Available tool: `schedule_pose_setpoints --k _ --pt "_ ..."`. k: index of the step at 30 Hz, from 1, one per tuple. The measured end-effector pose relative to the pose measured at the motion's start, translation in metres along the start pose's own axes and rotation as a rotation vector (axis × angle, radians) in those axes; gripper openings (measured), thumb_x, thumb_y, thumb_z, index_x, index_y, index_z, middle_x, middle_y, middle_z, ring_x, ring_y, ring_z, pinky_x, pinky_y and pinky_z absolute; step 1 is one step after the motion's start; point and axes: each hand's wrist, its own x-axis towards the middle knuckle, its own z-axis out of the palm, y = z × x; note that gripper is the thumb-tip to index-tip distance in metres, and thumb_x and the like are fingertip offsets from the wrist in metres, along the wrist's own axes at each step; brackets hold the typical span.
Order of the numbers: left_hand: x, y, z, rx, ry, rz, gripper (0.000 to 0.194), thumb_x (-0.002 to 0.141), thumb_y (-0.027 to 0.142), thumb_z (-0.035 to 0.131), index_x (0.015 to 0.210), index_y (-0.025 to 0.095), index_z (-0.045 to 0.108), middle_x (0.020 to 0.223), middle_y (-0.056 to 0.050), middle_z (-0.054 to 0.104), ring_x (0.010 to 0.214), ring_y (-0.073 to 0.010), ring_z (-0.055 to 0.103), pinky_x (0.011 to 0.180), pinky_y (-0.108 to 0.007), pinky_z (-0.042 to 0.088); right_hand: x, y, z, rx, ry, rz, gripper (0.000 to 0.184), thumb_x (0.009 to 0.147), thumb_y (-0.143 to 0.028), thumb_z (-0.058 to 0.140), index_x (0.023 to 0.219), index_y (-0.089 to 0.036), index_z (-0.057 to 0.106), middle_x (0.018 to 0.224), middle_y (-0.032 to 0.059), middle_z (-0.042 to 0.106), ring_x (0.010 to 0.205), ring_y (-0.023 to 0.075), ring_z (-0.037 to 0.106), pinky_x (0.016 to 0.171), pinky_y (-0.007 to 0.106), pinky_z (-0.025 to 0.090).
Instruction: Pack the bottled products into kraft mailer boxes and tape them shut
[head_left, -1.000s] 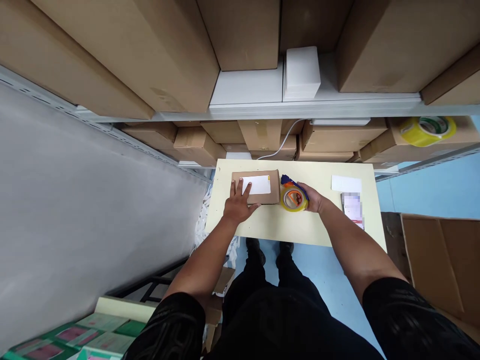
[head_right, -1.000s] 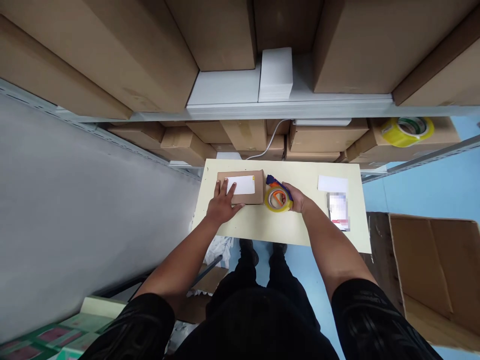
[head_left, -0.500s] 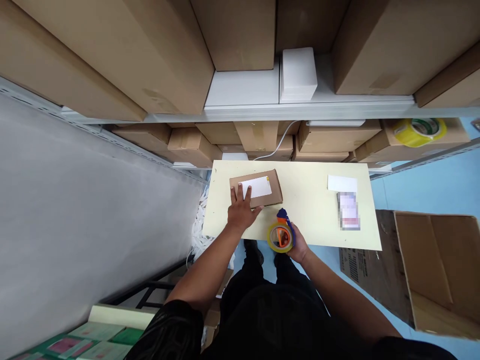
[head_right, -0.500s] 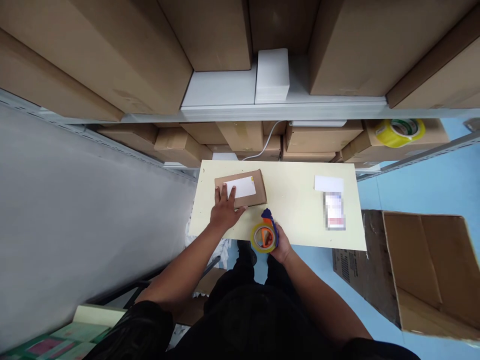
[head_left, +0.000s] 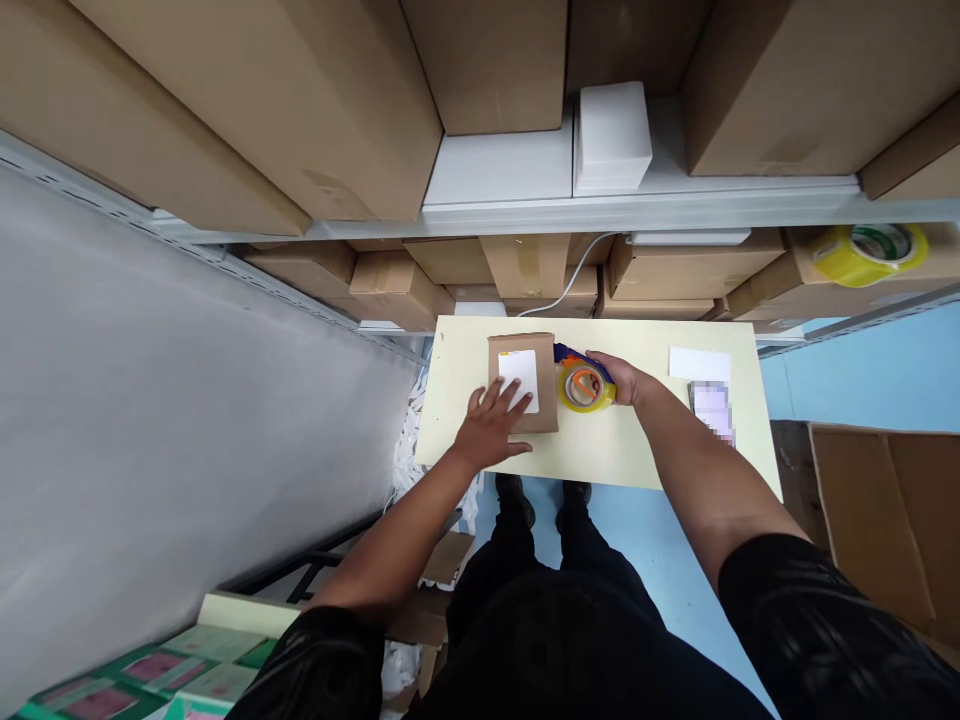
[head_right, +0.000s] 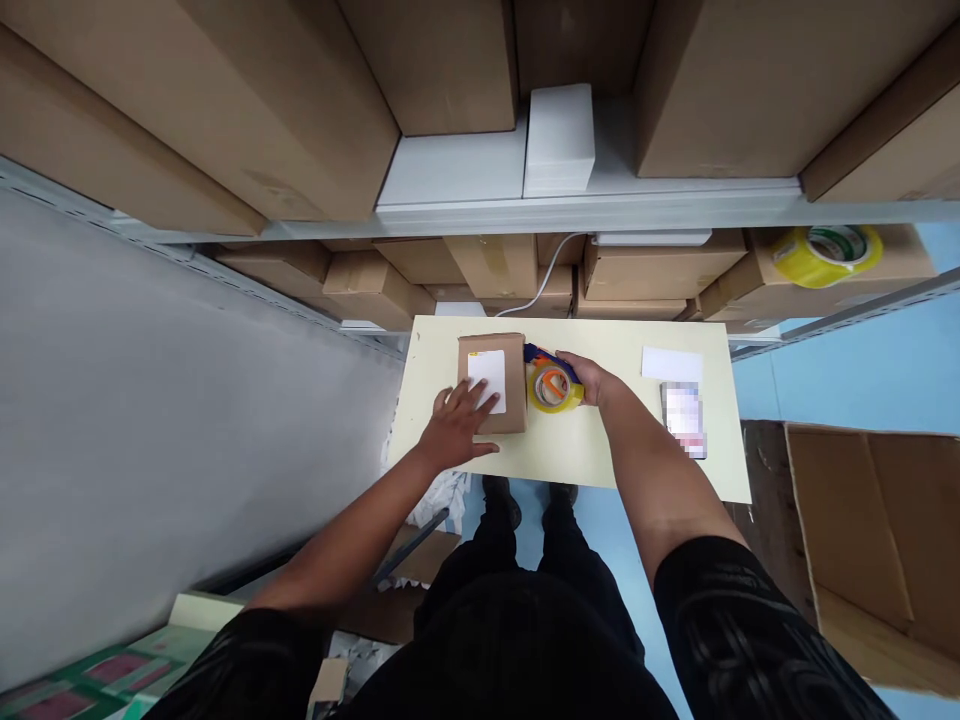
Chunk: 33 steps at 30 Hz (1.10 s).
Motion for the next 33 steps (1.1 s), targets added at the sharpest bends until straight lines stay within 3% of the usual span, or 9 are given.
schedule_pose_setpoints --k 4,10,14,18,21,24,27,33 --pt "0.013 -0.013 0.015 0.006 0.019 -0.071 0.097 0.082 0.075 0.066 0.163 0.030 0.035 0.173 -0.009 0.021 0.159 -0.0422 0.011 0.124 -0.063 0.011 0.006 -0.004 0.008 -0.055 -0.022 0.037 0.046 0.099 -0.058 0.053 0.111 -0.015 0.067 0.089 0.0127 0.078 0.080 0.0274 0.075 0.076 0.045 0.064" --pt "0.012 -0.003 0.021 -0.022 0.003 -0.096 0.095 0.086 0.075 0.061 0.164 0.031 0.031 0.173 -0.006 0.020 0.160 -0.0390 0.008 0.124 -0.062 0.016 -0.009 0.037 -0.006 0.046 0.005 -0.055 0.047 0.100 -0.060 0.050 0.113 -0.018 0.068 0.094 0.0096 0.079 0.085 0.0246 0.076 0.081 0.040 0.063" --pt "0.011 -0.001 0.018 -0.034 0.002 -0.114 0.094 0.087 0.075 0.059 0.165 0.032 0.028 0.173 -0.004 0.020 0.161 -0.0378 0.008 0.124 -0.062 0.018 -0.028 0.084 -0.023 0.130 0.056 -0.038 0.045 0.099 -0.058 0.053 0.111 -0.017 0.069 0.095 0.0094 0.079 0.084 0.0242 0.075 0.084 0.041 0.063" --pt "0.012 0.002 0.018 -0.051 0.017 -0.138 0.095 0.086 0.076 0.060 0.165 0.034 0.028 0.173 -0.004 0.021 0.160 -0.0393 0.008 0.124 -0.063 0.019 -0.057 0.152 -0.031 0.249 0.079 0.002 0.046 0.099 -0.059 0.053 0.109 -0.018 0.070 0.094 0.0084 0.079 0.085 0.0231 0.075 0.087 0.040 0.061" --pt "0.012 0.008 0.019 -0.055 0.012 -0.158 0.095 0.087 0.075 0.059 0.165 0.033 0.027 0.173 -0.004 0.021 0.160 -0.0398 0.006 0.124 -0.062 0.020 -0.076 0.203 -0.026 0.295 -0.018 0.031 0.046 0.101 -0.059 0.050 0.107 -0.019 0.071 0.098 0.0093 0.079 0.091 0.0240 0.076 0.094 0.041 0.059" --pt "0.011 0.013 0.021 -0.060 0.014 -0.157 0.095 0.087 0.075 0.058 0.165 0.030 0.028 0.174 -0.005 0.019 0.161 -0.0397 0.004 0.125 -0.061 0.020 -0.080 0.233 -0.011 0.321 -0.095 0.069 0.047 0.101 -0.059 0.049 0.106 -0.018 0.071 0.099 0.0100 0.079 0.095 0.0246 0.076 0.097 0.042 0.057" --pt "0.009 0.017 0.024 -0.076 0.032 -0.147 0.096 0.086 0.075 0.059 0.165 0.028 0.029 0.174 -0.007 0.019 0.161 -0.0401 0.004 0.125 -0.060 0.020 -0.068 0.232 0.004 0.294 -0.118 0.096 0.048 0.099 -0.059 0.053 0.109 -0.016 0.070 0.101 0.0108 0.079 0.094 0.0243 0.076 0.095 0.041 0.058" --pt "0.010 0.017 0.028 -0.105 0.057 -0.125 0.097 0.086 0.074 0.061 0.163 0.024 0.032 0.173 -0.010 0.019 0.161 -0.0397 0.002 0.126 -0.060 0.021 -0.045 0.182 -0.005 0.123 -0.016 0.108 0.041 0.094 -0.052 0.067 0.106 -0.013 0.070 0.089 0.0108 0.079 0.077 0.0233 0.076 0.082 0.039 0.062"
